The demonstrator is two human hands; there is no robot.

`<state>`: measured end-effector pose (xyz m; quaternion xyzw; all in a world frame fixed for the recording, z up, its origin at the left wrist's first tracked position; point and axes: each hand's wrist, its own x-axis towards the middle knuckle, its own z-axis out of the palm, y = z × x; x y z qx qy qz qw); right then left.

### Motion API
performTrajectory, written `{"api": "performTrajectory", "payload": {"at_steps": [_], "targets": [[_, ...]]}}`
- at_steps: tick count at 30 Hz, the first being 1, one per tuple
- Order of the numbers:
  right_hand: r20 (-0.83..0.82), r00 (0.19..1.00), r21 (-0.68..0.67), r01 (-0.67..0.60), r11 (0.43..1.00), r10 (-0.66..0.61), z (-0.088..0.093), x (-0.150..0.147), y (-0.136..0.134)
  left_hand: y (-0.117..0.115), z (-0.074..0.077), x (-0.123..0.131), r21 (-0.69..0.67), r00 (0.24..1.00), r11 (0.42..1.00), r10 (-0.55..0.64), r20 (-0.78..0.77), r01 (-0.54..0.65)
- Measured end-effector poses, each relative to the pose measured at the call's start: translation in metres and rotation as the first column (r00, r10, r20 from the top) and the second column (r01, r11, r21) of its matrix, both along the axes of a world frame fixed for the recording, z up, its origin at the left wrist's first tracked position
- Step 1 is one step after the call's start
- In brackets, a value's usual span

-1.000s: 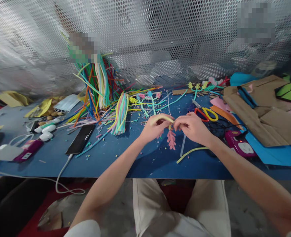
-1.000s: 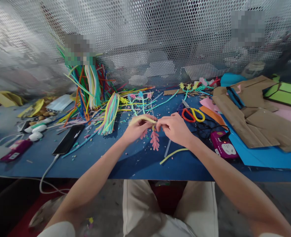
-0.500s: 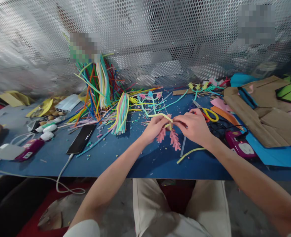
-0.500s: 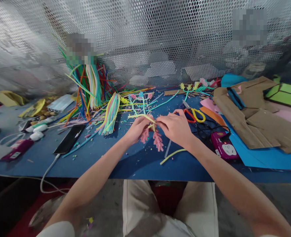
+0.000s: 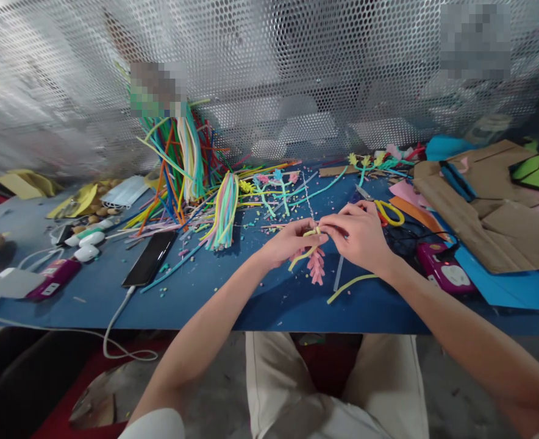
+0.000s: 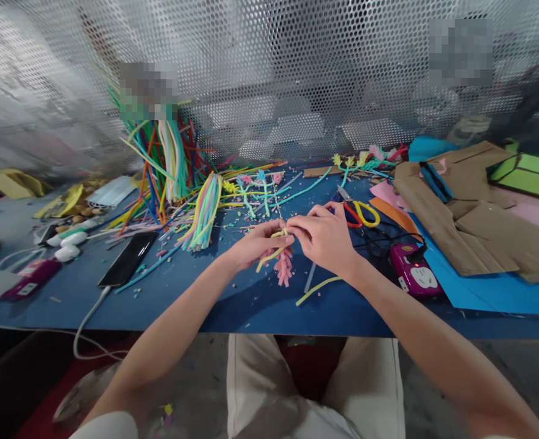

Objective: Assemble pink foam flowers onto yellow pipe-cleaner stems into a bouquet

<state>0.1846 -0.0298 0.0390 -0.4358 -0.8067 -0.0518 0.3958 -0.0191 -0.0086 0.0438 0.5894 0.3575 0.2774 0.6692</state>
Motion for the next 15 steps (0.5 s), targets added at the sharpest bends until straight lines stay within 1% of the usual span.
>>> {"api": "performTrajectory", "payload": {"at_steps": [3,6,8,12,14,15], "targets": [[-0.031,0.999,-0.028,-0.012,1.000,0.011,0.0001,-0.0001,0.0009,-0.0008,0.0001,-0.0017,-0.126,0.998,0.991,-0.041,0.053,0.048],[-0.069,0.997,-0.052,-0.017,0.999,0.014,0.0015,0.0000,0.0003,-0.0029,0.0037,-0.0011,-0.182,0.994,0.978,-0.093,0.058,0.103],[-0.085,0.996,-0.030,-0.006,1.000,0.004,0.0028,-0.0003,-0.0011,-0.0035,0.0062,-0.0001,-0.161,0.996,0.984,-0.072,0.045,0.078],[-0.047,0.999,0.068,0.029,0.997,-0.026,0.0038,0.0003,-0.0031,-0.0011,0.0060,-0.0015,-0.029,1.000,1.000,0.001,-0.001,-0.001],[-0.013,0.999,0.110,0.030,0.993,-0.029,0.0034,0.0020,-0.0027,0.0016,0.0044,-0.0050,0.000,1.000,1.000,0.000,-0.019,0.000],[0.001,1.000,0.125,0.024,0.992,-0.024,0.0033,0.0032,-0.0023,0.0031,0.0039,-0.0074,-0.010,1.000,1.000,-0.012,-0.022,0.012]]}}
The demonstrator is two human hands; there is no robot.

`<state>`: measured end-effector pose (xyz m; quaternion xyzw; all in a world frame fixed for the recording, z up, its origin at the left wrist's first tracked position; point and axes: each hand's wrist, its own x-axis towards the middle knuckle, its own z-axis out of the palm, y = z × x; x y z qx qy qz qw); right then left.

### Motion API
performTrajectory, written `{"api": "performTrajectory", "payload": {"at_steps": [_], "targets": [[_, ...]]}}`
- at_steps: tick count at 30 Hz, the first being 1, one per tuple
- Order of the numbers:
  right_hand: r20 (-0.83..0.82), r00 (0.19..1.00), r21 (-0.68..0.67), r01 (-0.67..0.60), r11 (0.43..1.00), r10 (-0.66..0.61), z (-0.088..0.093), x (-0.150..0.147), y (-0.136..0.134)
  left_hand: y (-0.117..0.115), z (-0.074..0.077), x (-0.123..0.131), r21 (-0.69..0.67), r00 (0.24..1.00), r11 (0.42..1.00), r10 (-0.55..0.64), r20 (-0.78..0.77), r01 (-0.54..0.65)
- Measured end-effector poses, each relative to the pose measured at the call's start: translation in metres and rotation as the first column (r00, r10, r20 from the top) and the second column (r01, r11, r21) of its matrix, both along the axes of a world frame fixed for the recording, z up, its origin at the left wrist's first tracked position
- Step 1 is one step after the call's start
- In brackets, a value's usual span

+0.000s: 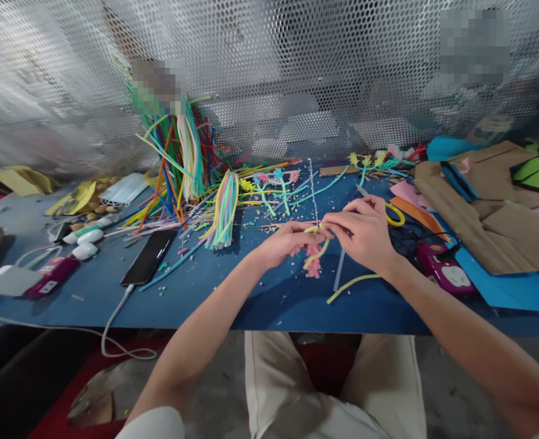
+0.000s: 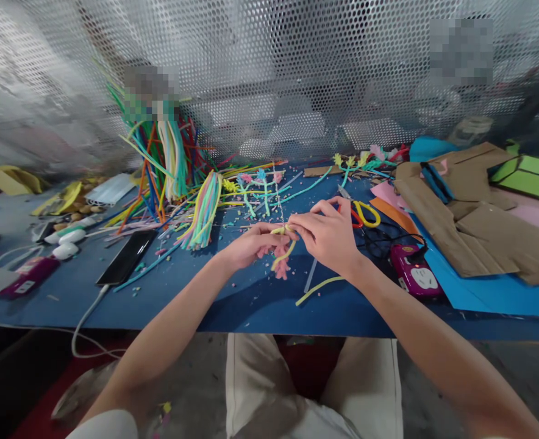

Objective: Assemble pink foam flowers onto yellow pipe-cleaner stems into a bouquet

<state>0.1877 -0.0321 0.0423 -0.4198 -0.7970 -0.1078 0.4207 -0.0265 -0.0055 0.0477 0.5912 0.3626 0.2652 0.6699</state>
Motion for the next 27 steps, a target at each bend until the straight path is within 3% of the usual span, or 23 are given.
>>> {"api": "performTrajectory", "payload": {"at_steps": [5,10,16,20,24,27], "targets": [[0.054,0.998,0.028,-0.034,0.999,0.033,0.004,0.005,0.001,0.006,0.004,-0.011,-0.179,0.986,0.970,-0.158,0.055,0.166],[0.128,0.991,0.110,-0.039,0.993,0.025,0.007,0.005,0.000,0.005,0.006,-0.009,-0.183,0.979,0.962,-0.196,0.063,0.204],[0.103,0.995,0.175,-0.002,0.985,-0.017,0.008,0.007,-0.002,0.004,-0.008,0.000,-0.055,0.998,0.998,0.017,0.053,-0.014],[0.120,0.992,0.164,0.011,0.986,-0.031,0.008,0.009,0.000,0.008,-0.009,0.001,0.079,0.990,0.992,0.086,0.108,-0.095],[0.112,0.993,0.137,0.010,0.991,-0.026,0.006,0.009,0.003,0.013,-0.008,-0.001,0.301,0.981,0.934,0.187,0.053,-0.194],[0.097,0.995,0.110,0.023,0.994,-0.034,0.005,0.008,0.004,0.014,-0.008,-0.003,0.388,0.964,0.884,0.258,0.059,-0.261]]}}
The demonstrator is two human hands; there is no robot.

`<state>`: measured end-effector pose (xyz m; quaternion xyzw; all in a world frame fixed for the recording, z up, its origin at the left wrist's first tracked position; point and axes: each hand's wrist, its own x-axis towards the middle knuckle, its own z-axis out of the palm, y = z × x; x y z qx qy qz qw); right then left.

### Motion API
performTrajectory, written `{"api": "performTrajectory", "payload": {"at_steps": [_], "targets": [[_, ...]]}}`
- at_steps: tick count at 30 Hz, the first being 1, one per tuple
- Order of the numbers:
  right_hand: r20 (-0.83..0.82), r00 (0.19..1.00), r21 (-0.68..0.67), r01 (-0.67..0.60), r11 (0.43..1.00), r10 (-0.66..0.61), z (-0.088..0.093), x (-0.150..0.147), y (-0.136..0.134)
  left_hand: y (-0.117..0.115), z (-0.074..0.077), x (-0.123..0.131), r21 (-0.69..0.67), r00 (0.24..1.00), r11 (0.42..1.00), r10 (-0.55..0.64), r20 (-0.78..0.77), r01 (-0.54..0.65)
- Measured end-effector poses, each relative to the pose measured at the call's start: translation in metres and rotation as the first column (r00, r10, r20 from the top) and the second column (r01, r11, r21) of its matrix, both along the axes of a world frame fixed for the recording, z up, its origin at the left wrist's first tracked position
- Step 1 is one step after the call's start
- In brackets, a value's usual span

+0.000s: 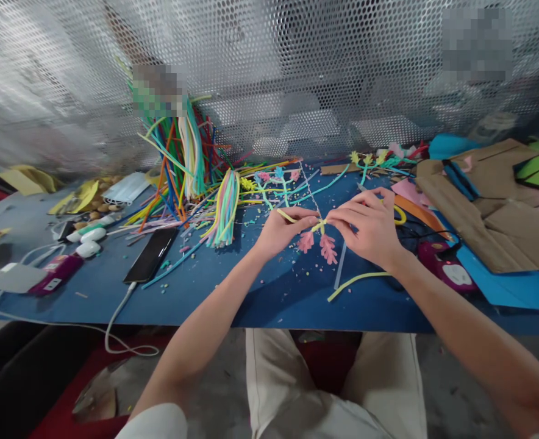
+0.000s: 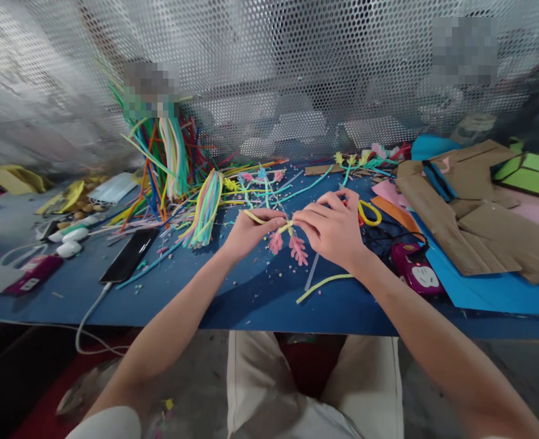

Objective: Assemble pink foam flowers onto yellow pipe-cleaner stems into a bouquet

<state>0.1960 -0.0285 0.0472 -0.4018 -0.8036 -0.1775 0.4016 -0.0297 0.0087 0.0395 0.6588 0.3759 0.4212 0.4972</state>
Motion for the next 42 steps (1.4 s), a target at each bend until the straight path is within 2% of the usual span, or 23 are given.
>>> {"api": "performTrajectory", "payload": {"at_steps": [3,9,11,16,20,22,25,27,29,32,34,35,37,40,42], "targets": [[-0.005,1.000,-0.061,-0.002,0.998,0.002,0.000,-0.001,0.000,0.001,0.001,-0.002,0.045,0.998,0.998,0.048,0.041,-0.050],[-0.028,0.999,-0.134,0.019,0.991,-0.023,-0.003,0.000,0.004,0.001,0.004,-0.002,0.070,0.996,0.996,0.054,0.066,-0.058],[-0.028,0.998,-0.138,0.049,0.989,-0.053,-0.004,0.001,0.005,-0.002,0.005,0.000,0.096,0.995,0.990,0.096,0.040,-0.099],[0.000,0.996,-0.127,0.090,0.988,-0.091,-0.005,-0.001,0.003,-0.016,0.009,0.006,0.255,0.970,0.947,0.226,-0.094,-0.196],[-0.071,0.992,-0.162,0.095,0.982,-0.107,-0.007,0.000,0.005,-0.021,0.015,0.005,0.262,0.975,0.952,0.193,-0.112,-0.158],[-0.182,0.976,-0.224,0.078,0.971,-0.121,-0.007,0.003,0.009,-0.017,0.017,0.002,0.225,0.988,0.965,0.148,-0.047,-0.134],[-0.387,0.916,-0.340,-0.038,0.940,-0.103,-0.006,0.007,0.015,-0.007,0.015,-0.005,0.132,0.984,0.979,0.145,0.100,-0.158],[-0.476,0.874,-0.367,-0.099,0.925,-0.095,-0.005,0.007,0.016,0.000,0.011,-0.007,0.079,0.984,0.987,0.132,0.124,-0.142],[-0.555,0.825,-0.393,-0.152,0.907,-0.102,-0.005,0.005,0.015,0.003,0.005,-0.008,0.046,0.991,0.997,0.060,0.119,-0.066],[-0.739,0.658,-0.458,-0.333,0.824,-0.145,-0.007,-0.002,0.012,0.002,-0.004,-0.005,0.014,0.971,0.994,-0.105,0.213,0.104],[-0.830,0.525,-0.455,-0.440,0.774,-0.190,-0.008,-0.006,0.011,-0.002,-0.007,-0.001,0.000,0.939,0.983,-0.174,0.297,0.182],[-0.850,0.486,-0.450,-0.465,0.762,-0.205,-0.008,-0.008,0.010,-0.004,-0.007,0.001,-0.011,0.932,0.979,-0.190,0.309,0.203],[-0.844,0.495,-0.457,-0.463,0.759,-0.206,-0.008,-0.009,0.009,-0.007,-0.007,0.005,-0.068,0.948,0.976,-0.184,0.259,0.208],[-0.780,0.602,-0.487,-0.412,0.770,-0.171,-0.009,-0.012,0.005,-0.007,-0.006,0.009,-0.199,0.982,0.965,-0.150,0.113,0.170],[-0.764,0.629,-0.513,-0.459,0.725,-0.143,-0.009,-0.015,0.002,-0.004,-0.006,0.010,-0.256,0.986,0.956,-0.118,0.117,0.145]]}}
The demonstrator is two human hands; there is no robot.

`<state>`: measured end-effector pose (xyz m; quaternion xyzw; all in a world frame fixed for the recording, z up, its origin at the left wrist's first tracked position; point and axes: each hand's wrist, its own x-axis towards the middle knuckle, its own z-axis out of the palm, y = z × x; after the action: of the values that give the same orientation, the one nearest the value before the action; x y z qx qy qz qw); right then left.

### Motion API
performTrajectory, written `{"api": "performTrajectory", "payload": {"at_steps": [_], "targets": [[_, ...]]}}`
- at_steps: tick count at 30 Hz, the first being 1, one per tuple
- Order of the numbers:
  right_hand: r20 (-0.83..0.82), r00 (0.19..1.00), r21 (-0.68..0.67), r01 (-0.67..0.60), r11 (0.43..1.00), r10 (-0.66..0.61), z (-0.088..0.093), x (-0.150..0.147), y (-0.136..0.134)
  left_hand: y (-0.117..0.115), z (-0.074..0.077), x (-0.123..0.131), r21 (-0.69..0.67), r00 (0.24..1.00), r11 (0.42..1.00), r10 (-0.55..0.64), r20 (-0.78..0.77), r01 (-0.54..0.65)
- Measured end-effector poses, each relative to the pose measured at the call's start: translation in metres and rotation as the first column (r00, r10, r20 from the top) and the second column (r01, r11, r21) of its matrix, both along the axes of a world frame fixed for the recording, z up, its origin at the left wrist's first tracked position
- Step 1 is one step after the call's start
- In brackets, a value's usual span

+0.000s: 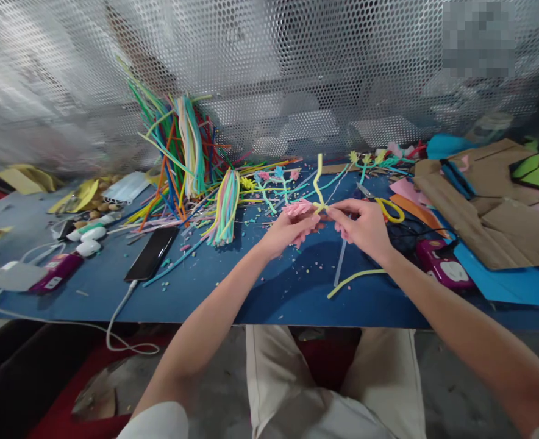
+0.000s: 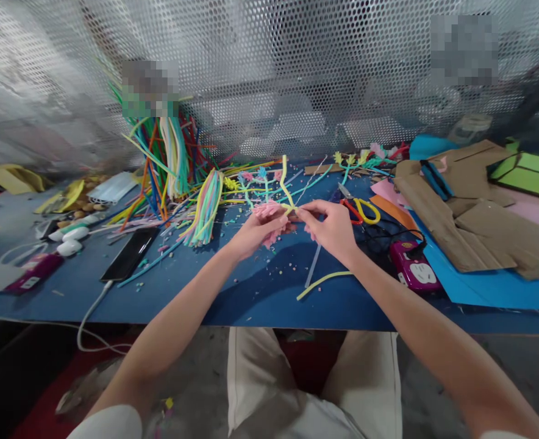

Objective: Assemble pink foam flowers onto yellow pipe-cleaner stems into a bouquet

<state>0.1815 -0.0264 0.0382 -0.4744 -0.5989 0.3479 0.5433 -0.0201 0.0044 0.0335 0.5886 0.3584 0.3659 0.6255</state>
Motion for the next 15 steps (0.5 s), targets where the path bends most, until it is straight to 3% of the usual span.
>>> {"api": "performTrajectory", "payload": {"at_steps": [3,8,12,15], "targets": [[-0.102,0.981,-0.097,-0.176,0.980,0.166,-0.002,-0.002,0.002,0.005,0.000,-0.003,-0.053,0.996,0.997,0.060,0.070,-0.056],[-0.290,0.955,-0.124,-0.102,0.987,0.063,-0.005,0.009,0.017,0.009,0.004,-0.009,-0.022,0.991,0.991,0.131,-0.021,-0.131],[-0.379,0.904,-0.118,-0.259,0.959,0.198,-0.005,0.018,0.023,0.006,0.006,-0.008,0.000,0.991,0.996,0.090,-0.095,-0.090],[-0.329,0.925,-0.110,-0.236,0.965,0.189,-0.005,0.017,0.022,0.003,0.011,-0.009,-0.072,0.999,0.997,0.026,-0.035,-0.028]]}}
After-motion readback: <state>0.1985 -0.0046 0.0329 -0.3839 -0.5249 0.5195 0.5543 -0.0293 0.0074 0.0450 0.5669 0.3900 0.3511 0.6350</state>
